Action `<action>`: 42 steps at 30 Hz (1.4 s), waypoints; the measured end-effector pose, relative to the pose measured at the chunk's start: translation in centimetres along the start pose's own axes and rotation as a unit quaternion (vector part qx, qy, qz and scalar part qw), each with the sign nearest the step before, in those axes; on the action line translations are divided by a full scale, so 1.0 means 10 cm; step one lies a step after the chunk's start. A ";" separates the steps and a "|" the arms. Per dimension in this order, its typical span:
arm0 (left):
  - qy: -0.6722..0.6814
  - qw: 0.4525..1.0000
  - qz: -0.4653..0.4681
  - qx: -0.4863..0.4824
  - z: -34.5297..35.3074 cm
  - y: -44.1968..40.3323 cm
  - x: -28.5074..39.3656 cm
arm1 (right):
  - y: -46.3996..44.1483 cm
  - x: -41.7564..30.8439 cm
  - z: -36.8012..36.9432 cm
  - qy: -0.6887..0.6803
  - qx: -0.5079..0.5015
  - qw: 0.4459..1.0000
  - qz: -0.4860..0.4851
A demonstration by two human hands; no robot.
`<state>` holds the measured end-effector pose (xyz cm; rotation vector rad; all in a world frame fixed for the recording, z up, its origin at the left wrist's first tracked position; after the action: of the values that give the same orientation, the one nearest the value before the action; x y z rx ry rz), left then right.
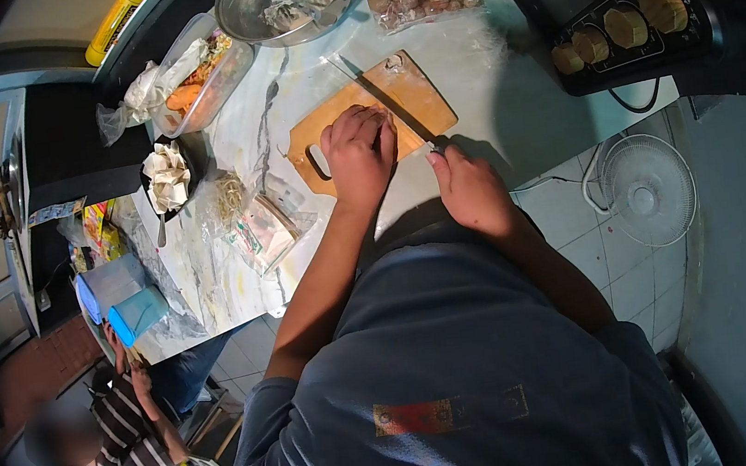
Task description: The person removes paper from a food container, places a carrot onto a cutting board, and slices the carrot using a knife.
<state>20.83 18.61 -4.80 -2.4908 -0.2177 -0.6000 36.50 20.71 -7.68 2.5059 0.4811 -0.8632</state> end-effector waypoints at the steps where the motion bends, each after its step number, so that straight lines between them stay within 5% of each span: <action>1: 0.000 1.000 -0.001 0.000 0.00 -0.01 0.00 | -0.01 -0.01 0.00 0.000 -0.001 1.000 -0.002; 16: 0.006 1.000 0.013 0.005 -0.03 -0.02 0.00 | -0.11 0.00 0.07 0.031 -0.029 0.999 0.028; 42: 0.003 1.000 0.011 0.011 -0.01 0.05 -0.08 | -0.02 0.02 0.08 0.069 0.027 0.995 -0.062</action>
<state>20.22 18.11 -5.37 -2.4670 -0.1932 -0.5916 36.19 20.49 -8.39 2.6199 0.6734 -0.7609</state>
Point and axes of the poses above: each hand's wrist, its own y-axis away from the middle knuckle, its own z-axis out of the palm, x = y × z, the point moved 8 cm from there along -y, towards the middle knuckle, and after that the axes turned 1 degree about -z, right-handed, at the moved point
